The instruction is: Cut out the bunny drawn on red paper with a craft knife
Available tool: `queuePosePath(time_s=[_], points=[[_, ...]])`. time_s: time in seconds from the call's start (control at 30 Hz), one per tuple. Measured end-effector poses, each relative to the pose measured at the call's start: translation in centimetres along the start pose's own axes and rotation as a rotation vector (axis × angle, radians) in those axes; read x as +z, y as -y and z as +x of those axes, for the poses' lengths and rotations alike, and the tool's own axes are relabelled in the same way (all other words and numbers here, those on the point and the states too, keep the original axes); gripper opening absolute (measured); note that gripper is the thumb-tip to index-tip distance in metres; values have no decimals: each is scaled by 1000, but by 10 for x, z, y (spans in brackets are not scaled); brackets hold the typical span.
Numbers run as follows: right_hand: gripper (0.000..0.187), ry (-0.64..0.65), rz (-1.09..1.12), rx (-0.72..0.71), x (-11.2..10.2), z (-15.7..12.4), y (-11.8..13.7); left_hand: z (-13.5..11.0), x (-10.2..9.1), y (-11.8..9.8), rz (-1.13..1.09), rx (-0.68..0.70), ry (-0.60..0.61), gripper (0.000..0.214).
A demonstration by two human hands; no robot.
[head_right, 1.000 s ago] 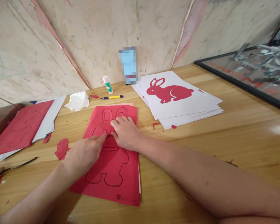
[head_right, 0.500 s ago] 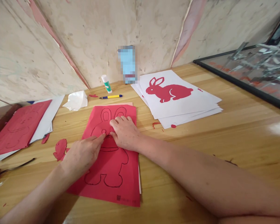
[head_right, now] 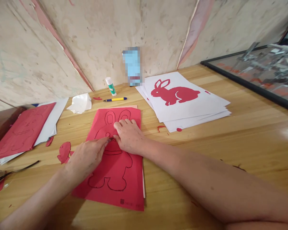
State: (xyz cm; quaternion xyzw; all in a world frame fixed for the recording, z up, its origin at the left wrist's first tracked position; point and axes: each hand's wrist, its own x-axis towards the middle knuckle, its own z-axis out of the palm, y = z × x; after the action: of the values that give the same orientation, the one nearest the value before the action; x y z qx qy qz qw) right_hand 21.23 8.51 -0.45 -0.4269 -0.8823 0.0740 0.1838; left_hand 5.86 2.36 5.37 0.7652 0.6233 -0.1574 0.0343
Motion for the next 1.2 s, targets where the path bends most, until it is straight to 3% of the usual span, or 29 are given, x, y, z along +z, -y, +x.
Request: queuePosePath(time_s=[0.33,0.87,1.2], points=[[21,0,-18,4,-3,0,2,0,-10,-15,129,-43,32,31],[24,-5,10,20,-5,1,3,-6,0,-29,186,-127,-12,39],[23,-9,34,13,-5,0,2,-10,4,-26,186,-107,-3,43]])
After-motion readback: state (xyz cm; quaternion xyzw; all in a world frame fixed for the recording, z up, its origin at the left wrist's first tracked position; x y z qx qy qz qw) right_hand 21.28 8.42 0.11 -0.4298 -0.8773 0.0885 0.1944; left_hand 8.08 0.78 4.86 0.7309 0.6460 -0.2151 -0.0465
